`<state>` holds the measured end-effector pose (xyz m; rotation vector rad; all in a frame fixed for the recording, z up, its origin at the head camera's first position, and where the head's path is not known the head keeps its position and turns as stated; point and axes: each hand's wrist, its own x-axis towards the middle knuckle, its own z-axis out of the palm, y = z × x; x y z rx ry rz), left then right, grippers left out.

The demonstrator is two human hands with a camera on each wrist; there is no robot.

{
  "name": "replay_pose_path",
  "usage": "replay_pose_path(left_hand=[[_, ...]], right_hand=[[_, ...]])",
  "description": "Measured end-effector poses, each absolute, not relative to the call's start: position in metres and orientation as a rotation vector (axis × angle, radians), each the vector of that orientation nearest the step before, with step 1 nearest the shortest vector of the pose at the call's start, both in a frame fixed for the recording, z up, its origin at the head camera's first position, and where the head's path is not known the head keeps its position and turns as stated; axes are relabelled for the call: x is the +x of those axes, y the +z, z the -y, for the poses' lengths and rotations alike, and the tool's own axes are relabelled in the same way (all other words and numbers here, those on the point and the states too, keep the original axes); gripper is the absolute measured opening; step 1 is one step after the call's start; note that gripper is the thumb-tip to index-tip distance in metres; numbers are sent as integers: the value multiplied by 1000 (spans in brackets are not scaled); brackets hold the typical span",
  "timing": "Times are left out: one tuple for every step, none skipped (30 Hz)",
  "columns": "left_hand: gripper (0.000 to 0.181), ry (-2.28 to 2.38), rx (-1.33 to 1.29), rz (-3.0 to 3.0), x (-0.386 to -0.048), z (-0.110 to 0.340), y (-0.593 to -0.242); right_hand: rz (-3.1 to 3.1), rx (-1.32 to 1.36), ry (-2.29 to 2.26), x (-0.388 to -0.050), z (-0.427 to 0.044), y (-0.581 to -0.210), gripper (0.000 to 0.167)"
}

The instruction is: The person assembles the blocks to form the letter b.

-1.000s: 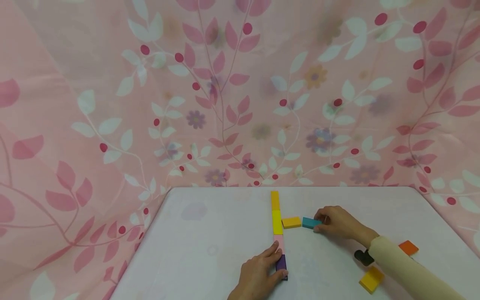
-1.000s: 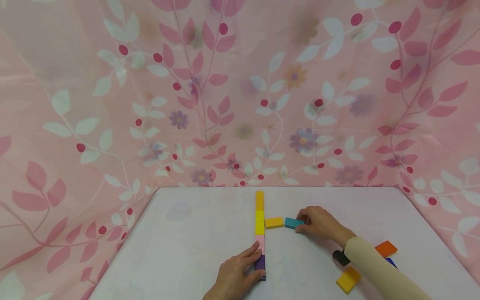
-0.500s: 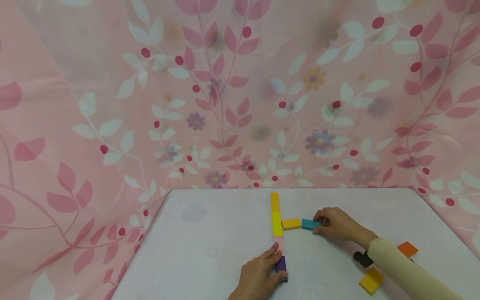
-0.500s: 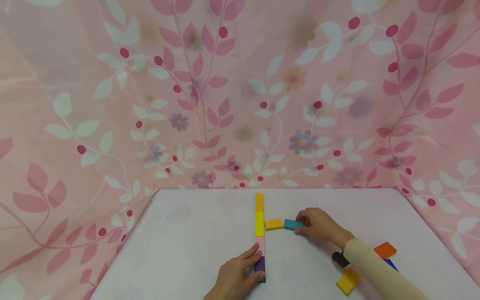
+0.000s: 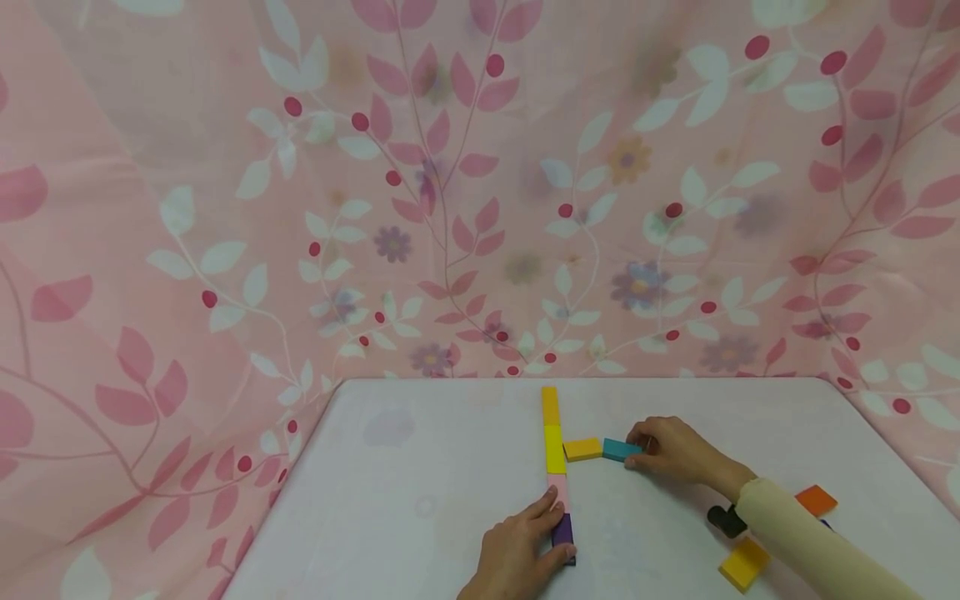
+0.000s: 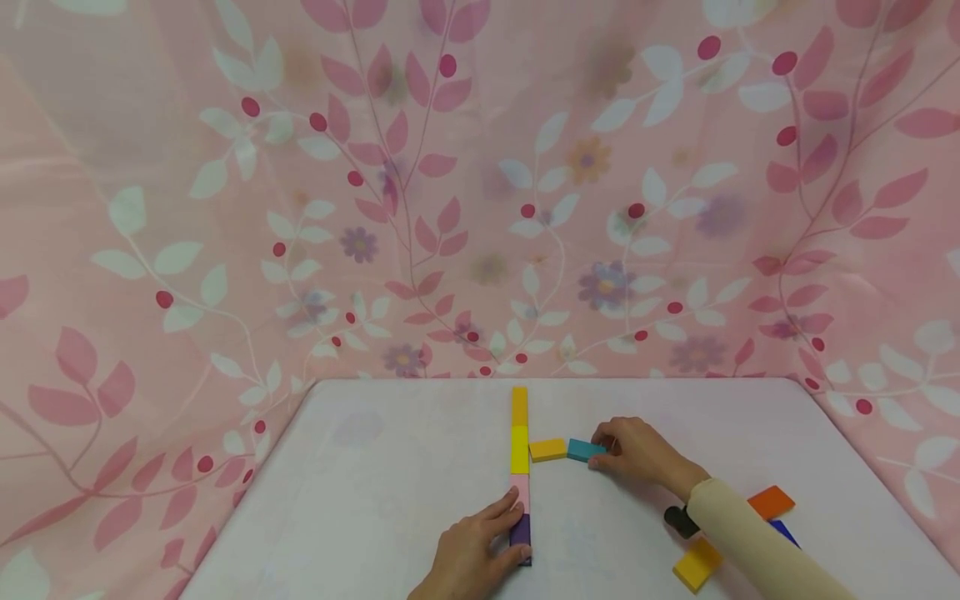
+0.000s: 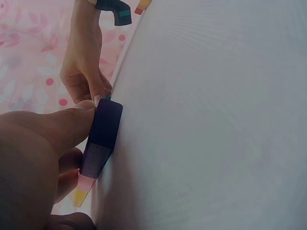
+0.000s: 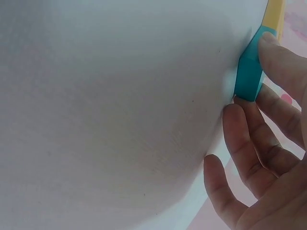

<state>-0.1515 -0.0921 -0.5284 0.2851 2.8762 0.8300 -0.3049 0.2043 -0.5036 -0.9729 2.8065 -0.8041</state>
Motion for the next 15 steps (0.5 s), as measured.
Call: replay_pose_path(left_hand=[[61,832,285,-2875,-152,92,-528],[61,834,283,-2871,-152,92,-528],[61,834,281,-2869,-152,92,-528],[61,834,280,-2867,-152,92,-527],[61,832,282,-2867,-152,92,-527],[61,829,282,-2867,-152,92,-527],[62,827,284,-2868,-151,93,-527],[62,825,284,-2869,-151,93,-527],[62,821,290,-2875,-151,93,-528],[62,819,296,-2879,-151,93,-528],[62,819,302,-2883,-150,94,-528],[62,820,305,-2885,-150,94,-528],[62,824,307,-2885,-150,94,-528],[62,827,307,-2883,-150,94,-528],[62,830,308,-2881,-150,94,-528]], right_hand=[[-2808,-976,-806,-305,-204,-504,34],[-2809,-978,-808,-305,-205,-504,34],[-2810,-982,-808,-305,-205,-504,34],[-2812,-984,-809,-304,-205,-504,34],[-2813,-987,-809,-304,-205,-505,34],[-2816,-987,-808,-304,-205,-505,34],[-2816,-990,-809,-304,-205,-505,34],[-2819,-990,-808,-304,-205,-505,34],[-2821,-992,-809,-304,-205,-505,34],[-2824,-991,-811,-304,-205,-505,33],[-2826,-992,-811,-304,-205,-505,33],[-2828,-990,-813,-304,-205,-505,33],[-2830,-1002,-816,-303,-205,-505,33],[-2833,-1000,-819,-303,-204,-505,33],[-2835,-1001,-823,-302,-204,-505,33]])
